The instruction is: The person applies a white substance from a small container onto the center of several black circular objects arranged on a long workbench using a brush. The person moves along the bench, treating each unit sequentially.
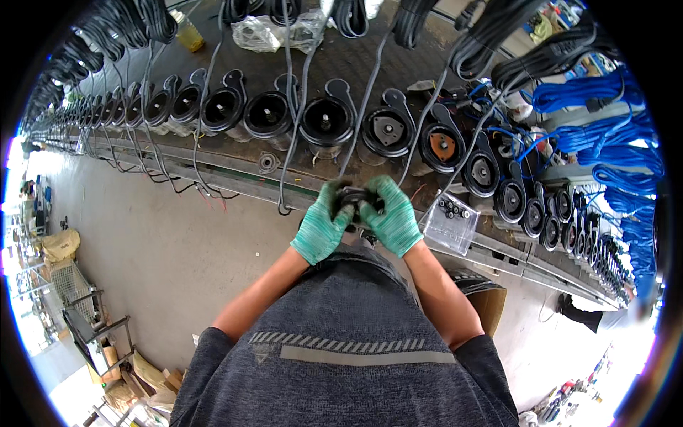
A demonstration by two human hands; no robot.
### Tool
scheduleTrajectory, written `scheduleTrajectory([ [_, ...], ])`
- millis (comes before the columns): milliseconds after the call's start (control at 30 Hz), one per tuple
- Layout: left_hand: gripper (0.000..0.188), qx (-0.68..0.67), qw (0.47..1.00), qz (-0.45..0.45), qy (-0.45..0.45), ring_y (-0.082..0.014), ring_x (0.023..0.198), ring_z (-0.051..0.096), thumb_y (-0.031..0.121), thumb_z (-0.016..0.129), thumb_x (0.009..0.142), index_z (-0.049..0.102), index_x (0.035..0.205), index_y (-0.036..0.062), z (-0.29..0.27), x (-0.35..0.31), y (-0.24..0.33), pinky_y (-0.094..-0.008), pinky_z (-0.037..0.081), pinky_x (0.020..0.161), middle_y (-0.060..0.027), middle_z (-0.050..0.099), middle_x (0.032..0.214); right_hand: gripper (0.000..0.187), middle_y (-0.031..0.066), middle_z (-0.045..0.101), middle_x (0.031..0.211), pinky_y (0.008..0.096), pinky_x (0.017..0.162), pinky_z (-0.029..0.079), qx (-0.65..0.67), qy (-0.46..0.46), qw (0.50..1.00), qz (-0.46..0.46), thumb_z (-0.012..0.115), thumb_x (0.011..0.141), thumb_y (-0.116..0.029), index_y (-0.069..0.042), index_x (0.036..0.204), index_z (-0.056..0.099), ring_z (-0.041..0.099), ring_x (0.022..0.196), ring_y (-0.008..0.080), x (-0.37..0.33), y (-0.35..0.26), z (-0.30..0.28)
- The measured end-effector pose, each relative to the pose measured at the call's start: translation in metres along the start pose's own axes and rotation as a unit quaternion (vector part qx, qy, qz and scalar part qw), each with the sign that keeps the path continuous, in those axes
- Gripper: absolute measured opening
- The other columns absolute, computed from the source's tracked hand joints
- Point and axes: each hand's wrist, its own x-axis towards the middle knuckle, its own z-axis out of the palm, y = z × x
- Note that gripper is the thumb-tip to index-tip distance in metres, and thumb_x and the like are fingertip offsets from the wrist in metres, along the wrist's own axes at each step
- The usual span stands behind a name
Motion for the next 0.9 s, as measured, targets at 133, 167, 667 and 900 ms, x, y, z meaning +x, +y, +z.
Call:
scheduleTrajectory([
  [133, 0.04, -0.059, 0.989, 0.054, 0.124, -0.0135, 0.106, 0.06, -0.001, 0.056, 0.097, 0.048, 0.137, 0.0025, -0.034, 0.006, 0.003, -0.0278, 0.051, 0.091, -0.0065, 0.062, 0.121, 0.021, 0.0099, 0.071, 0.09, 0.0365, 0.077, 0.052, -0.133, 0.13, 0.968, -0.168, 0.072, 0.084, -0.006, -0.006, 0.104, 0.071, 0.065, 0.083, 0.0263, 0.072, -0.037, 0.013],
  [167, 0.04, -0.085, 0.987, 0.017, 0.135, -0.0131, 0.105, 0.059, -0.001, 0.057, 0.096, 0.049, 0.135, 0.0027, -0.054, 0.007, -0.008, -0.0273, 0.051, 0.091, -0.0059, 0.062, 0.12, 0.021, 0.0112, 0.072, 0.094, 0.0391, 0.079, 0.052, -0.142, 0.158, 0.958, -0.192, 0.073, 0.083, -0.007, -0.006, 0.105, 0.072, 0.064, 0.085, 0.0303, 0.094, -0.037, 0.018],
  [667, 0.069, 0.583, 0.809, -0.01, 0.07, -0.0409, 0.124, 0.053, 0.023, 0.082, 0.075, 0.054, 0.137, 0.0066, -0.218, 0.086, -0.078, -0.0465, 0.048, 0.104, -0.021, 0.052, 0.138, 0.029, 0.007, 0.068, 0.123, 0.0448, 0.091, 0.052, -0.445, 0.08, 0.849, -0.273, 0.069, 0.087, -0.022, -0.012, 0.114, 0.071, 0.061, 0.107, 0.0334, 0.14, -0.015, 0.072],
  [900, 0.07, 0.679, 0.73, -0.019, -0.08, -0.0393, 0.12, 0.056, 0.019, 0.081, 0.077, 0.053, 0.14, 0.0106, -0.211, 0.123, -0.077, -0.0488, 0.05, 0.099, -0.0188, 0.054, 0.134, 0.027, 0.0143, 0.069, 0.113, 0.0451, 0.097, 0.048, -0.415, 0.061, 0.878, -0.23, 0.07, 0.084, -0.018, -0.004, 0.107, 0.07, 0.062, 0.108, 0.0341, 0.056, -0.016, 0.041],
])
